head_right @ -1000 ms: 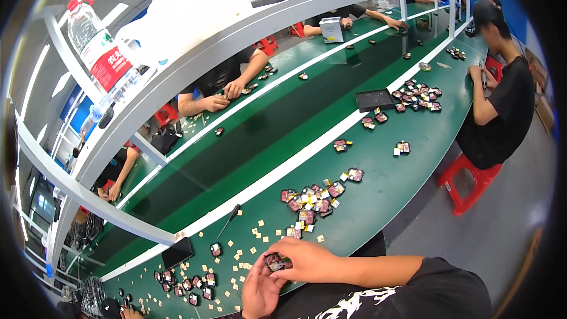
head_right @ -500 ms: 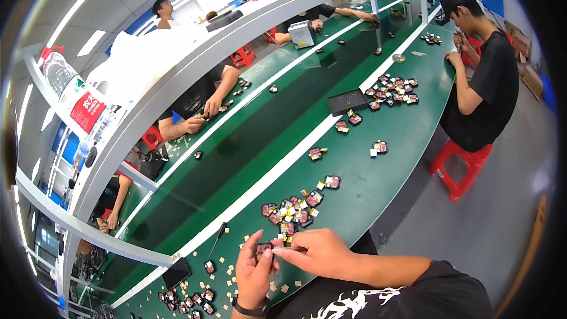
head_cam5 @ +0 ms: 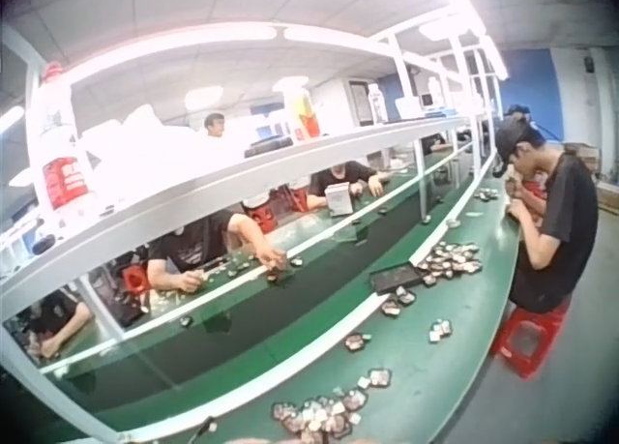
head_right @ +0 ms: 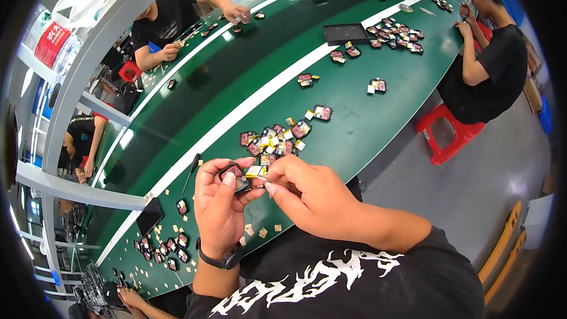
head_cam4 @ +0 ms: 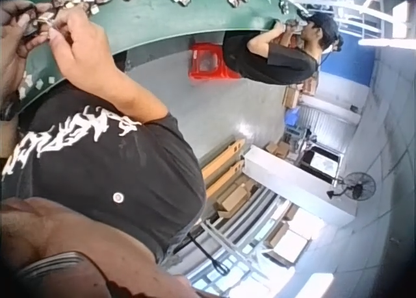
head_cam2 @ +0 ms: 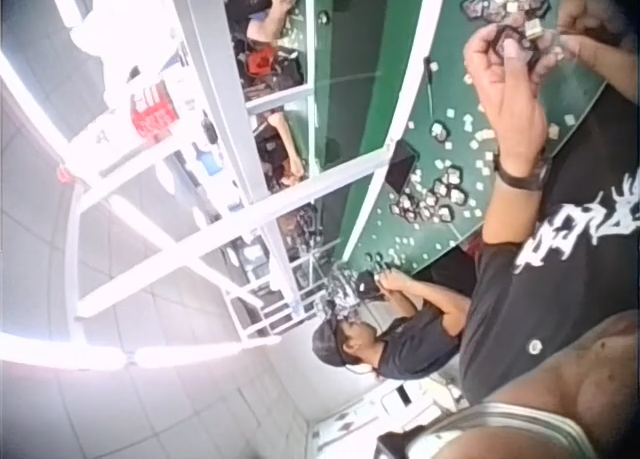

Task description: Assembling components of a smartwatch, specifically placing small adhesive pads and internal circuit boards into the watch case.

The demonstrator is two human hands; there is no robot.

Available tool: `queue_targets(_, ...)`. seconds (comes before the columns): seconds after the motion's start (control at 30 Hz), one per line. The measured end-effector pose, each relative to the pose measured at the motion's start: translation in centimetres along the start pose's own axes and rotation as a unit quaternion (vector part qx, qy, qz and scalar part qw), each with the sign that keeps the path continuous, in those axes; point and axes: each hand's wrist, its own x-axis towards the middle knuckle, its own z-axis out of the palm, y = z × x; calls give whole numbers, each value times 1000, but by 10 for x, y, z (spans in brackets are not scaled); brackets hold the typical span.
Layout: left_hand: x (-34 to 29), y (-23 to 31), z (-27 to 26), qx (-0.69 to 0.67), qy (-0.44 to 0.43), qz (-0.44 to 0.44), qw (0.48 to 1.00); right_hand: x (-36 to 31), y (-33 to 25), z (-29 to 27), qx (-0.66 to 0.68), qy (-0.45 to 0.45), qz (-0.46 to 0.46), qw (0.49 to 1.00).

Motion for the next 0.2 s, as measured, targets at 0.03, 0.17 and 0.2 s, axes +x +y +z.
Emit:
queue_targets(0.03, -3, -2, -2, -5, 17, 1, 1000, 0, -1, 2, 16, -9, 22, 1000)
queue_targets(0.17, -10, -19, -7, -54, 65, 50, 995, -7, 18, 32, 166, 4, 72, 983)
queue_targets(0.2, -13, -18, -3, -86, 67, 13, 994, -6, 29, 45, 269, 10, 74, 960)
